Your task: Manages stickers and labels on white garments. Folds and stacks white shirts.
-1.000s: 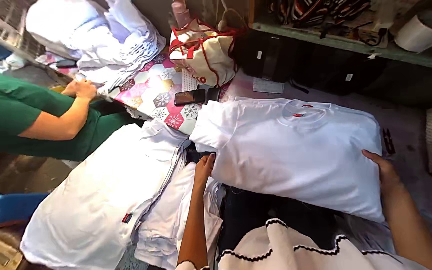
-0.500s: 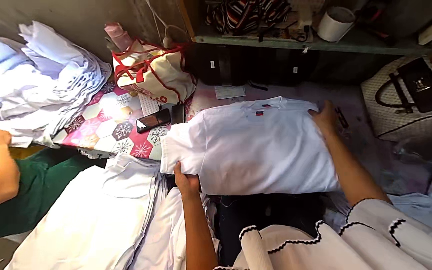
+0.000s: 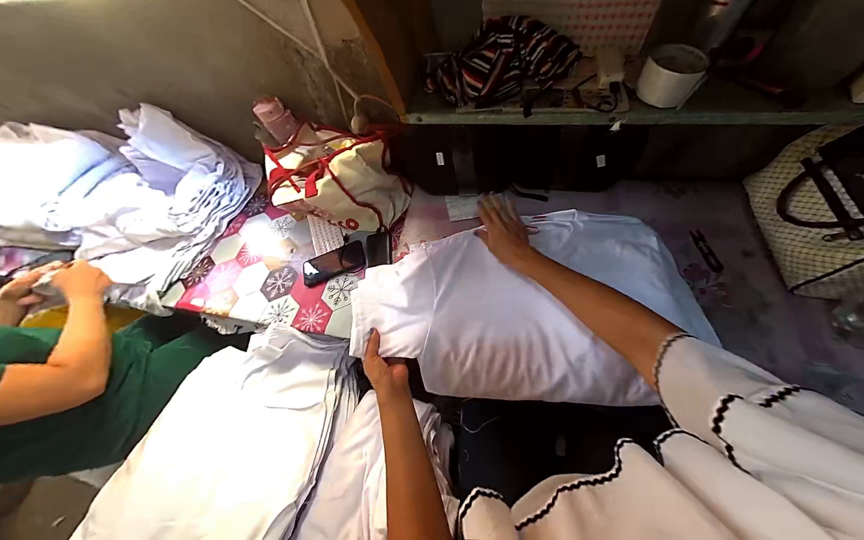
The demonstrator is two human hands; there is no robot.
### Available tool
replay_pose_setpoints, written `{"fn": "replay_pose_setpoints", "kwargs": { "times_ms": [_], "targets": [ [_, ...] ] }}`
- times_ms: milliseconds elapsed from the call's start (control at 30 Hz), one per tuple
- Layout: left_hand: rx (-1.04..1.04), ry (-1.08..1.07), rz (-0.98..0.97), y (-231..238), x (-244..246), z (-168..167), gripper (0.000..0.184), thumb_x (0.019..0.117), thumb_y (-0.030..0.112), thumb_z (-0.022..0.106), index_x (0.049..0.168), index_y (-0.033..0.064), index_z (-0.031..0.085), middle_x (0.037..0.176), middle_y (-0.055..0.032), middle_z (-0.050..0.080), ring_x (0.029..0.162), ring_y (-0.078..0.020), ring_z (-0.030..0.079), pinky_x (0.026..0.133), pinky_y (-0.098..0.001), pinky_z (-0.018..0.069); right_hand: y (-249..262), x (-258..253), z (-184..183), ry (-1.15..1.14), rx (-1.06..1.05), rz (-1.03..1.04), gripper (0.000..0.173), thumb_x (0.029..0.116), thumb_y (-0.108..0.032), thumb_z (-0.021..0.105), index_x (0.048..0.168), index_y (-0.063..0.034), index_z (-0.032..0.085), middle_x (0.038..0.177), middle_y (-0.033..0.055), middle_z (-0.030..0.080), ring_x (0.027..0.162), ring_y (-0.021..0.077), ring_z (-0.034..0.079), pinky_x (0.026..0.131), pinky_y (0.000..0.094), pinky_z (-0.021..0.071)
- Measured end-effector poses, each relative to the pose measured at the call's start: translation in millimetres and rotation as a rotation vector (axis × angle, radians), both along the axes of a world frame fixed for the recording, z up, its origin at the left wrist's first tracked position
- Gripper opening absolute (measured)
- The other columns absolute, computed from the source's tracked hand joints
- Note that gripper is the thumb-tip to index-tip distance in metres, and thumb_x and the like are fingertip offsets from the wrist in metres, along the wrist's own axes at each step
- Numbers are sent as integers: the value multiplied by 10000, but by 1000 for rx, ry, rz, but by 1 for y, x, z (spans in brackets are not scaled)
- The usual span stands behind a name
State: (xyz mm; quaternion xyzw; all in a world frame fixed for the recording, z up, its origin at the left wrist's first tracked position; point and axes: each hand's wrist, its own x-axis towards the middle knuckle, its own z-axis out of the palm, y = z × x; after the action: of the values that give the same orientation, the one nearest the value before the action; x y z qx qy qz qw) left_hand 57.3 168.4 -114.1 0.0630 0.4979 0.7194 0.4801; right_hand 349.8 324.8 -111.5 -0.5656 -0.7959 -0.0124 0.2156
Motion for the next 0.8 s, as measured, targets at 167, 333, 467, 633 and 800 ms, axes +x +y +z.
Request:
{"fn": "replay_pose_setpoints", "kwargs": {
  "times_ms": [167,333,467,633,800],
  "targets": [
    [60,45,-30,16,-17,-11,375,1062,93,501,1424,21,431,1211,-145,639,1049,-200,667,911,-411,578,-141,-51,-31,71,-10,674,540,1100,-427,394,1499,-87,528,1588,94,472,1513,273,375,1244,587,246],
    [319,261,32,7,12,15,421,975,-46,543,1378,-60,418,1164,-149,635,1033,-189,668,921,-398,585,-46,13,-6,-39,-118,233,651,1019,-412,594,1541,-49,458,1609,145,426,1520,357,339,1244,627,202],
    [722,837,-264,-58,45,37,414,847,261,800,1129,-14,672,1111,9,739,1068,-26,675,965,-276,562,6,30,39,95,-193,288,1197,752,-418,890,1612,52,203,1697,225,170,1585,381,116,1240,676,35],
    [1200,1327,-829,-96,95,2,173,892,59,692,1053,69,756,1140,-116,758,1204,-272,671,1146,-439,451,7,17,72,23,-298,729,663,976,-24,528,1609,-61,333,1668,102,331,1573,348,202,1254,652,86],
    [1145,1311,-934,-92,90,9,236,817,-14,695,1038,41,755,1136,-125,761,1167,-262,695,1098,-419,495,10,20,64,15,-476,894,303,977,-26,543,1135,-98,791,1342,87,689,1456,395,433,1195,745,74]
  ]
}}
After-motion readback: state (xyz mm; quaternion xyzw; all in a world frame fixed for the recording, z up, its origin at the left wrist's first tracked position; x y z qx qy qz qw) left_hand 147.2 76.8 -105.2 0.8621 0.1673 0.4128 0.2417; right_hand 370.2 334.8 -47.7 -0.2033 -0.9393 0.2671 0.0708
